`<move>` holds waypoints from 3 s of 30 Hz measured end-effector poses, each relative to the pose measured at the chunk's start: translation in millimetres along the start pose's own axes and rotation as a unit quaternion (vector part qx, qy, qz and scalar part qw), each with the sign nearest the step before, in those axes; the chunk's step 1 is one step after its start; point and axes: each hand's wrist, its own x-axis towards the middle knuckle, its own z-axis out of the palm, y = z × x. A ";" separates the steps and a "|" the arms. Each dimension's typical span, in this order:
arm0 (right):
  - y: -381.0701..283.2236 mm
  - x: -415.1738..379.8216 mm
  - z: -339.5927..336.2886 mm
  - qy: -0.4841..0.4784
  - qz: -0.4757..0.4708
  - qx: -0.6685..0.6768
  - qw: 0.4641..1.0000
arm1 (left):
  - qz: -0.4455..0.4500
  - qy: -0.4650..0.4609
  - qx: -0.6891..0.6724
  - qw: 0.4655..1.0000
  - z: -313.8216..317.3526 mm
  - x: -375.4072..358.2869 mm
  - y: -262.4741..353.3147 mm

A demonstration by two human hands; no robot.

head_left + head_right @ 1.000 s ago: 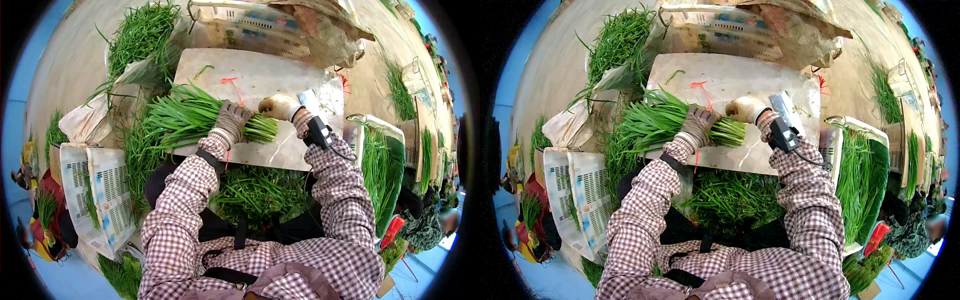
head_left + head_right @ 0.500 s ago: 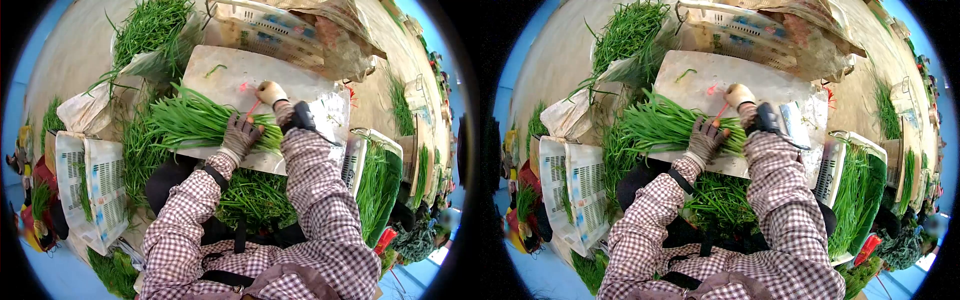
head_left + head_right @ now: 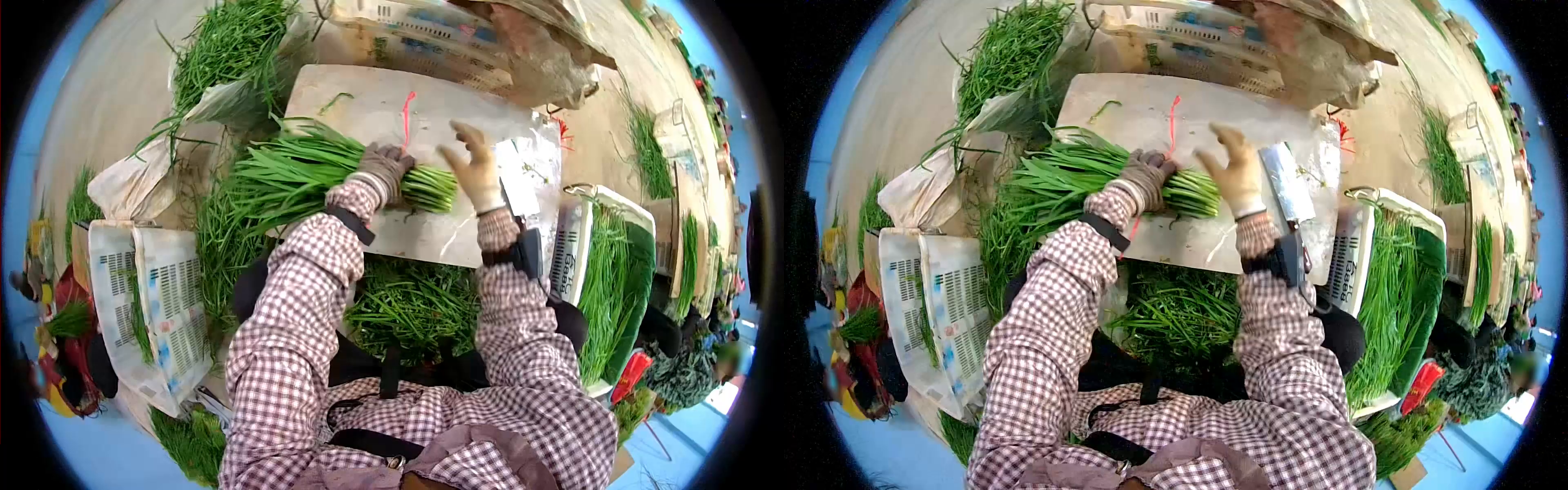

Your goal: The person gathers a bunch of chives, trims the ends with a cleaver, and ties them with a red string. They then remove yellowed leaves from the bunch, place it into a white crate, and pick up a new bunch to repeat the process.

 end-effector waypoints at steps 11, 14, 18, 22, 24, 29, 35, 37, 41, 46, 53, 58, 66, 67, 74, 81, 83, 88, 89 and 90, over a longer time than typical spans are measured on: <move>7.0 -7.2 6.2 -0.263 -0.179 -0.273 0.908 | -0.002 0.067 0.016 0.998 17.5 -3.9 -0.9; -9.8 -1.2 1.6 -0.371 -0.105 -0.342 0.857 | -0.015 0.068 0.022 0.997 15.5 -10.4 -0.5; -4.4 -11.5 2.4 -0.377 -0.057 -0.341 0.859 | -0.033 0.062 0.024 0.997 12.6 -11.6 1.5; -5.3 -26.5 -6.4 -0.118 -0.175 -0.248 0.946 | -0.028 0.051 0.037 0.998 12.1 -9.4 1.1; -22.9 -38.8 -2.4 -0.142 -0.158 -0.235 0.949 | -0.032 0.059 0.031 0.997 12.7 -9.8 -0.8; -24.0 -67.4 44.4 -0.117 -0.145 -0.250 0.950 | -0.026 0.054 0.009 0.998 27.4 -1.4 -6.6; -51.0 -131.3 47.0 -0.096 -0.021 -0.051 0.994 | -0.022 0.054 0.039 0.998 15.0 -5.8 -3.0; -38.8 -168.5 40.4 -0.286 -0.029 -0.083 0.954 | -0.023 0.023 0.034 0.999 -0.2 -7.0 1.6; -51.1 -216.5 6.2 -0.573 -0.045 -0.035 0.817 | -0.024 -0.043 0.034 0.998 -4.0 -6.3 2.3; -54.4 -188.6 -20.1 -0.417 0.012 -0.070 0.906 | -0.013 0.004 0.062 0.998 -4.6 -11.6 6.7; 20.7 -92.8 5.7 0.104 0.130 0.289 0.943 | 0.014 0.046 0.119 0.992 -1.6 -17.0 11.4; 43.9 -66.5 43.6 0.212 0.180 0.295 0.914 | -0.005 -0.026 0.147 0.989 -22.4 -8.5 23.3; 19.3 -64.5 43.7 0.246 0.123 0.237 0.932 | 0.035 -0.041 0.087 0.995 -5.0 7.8 -0.4; 7.0 -63.8 25.4 0.224 0.065 0.174 0.957 | 0.048 -0.027 0.088 0.995 0.5 8.3 -2.6; -50.1 -141.3 71.8 -0.241 -0.197 -0.095 0.946 | 0.057 -0.027 0.129 0.990 -13.6 -3.0 11.5; -32.1 -156.5 88.4 -0.202 -0.176 -0.118 0.956 | 0.106 0.153 0.146 0.972 24.5 -11.1 4.1; -27.9 -163.9 78.6 -0.182 -0.140 -0.146 0.962 | 0.149 0.245 0.172 0.942 47.4 -17.5 -5.1; -26.3 -179.5 74.5 -0.139 -0.116 -0.172 0.968 | 0.203 0.398 0.101 0.889 66.5 -31.7 -10.2; -28.7 -180.9 76.1 -0.137 -0.117 -0.173 0.968 | 0.201 0.412 0.099 0.883 65.7 -33.9 -10.1; -32.2 -182.7 79.4 -0.129 -0.100 -0.175 0.971 | 0.200 0.425 0.096 0.878 65.5 -36.5 -9.6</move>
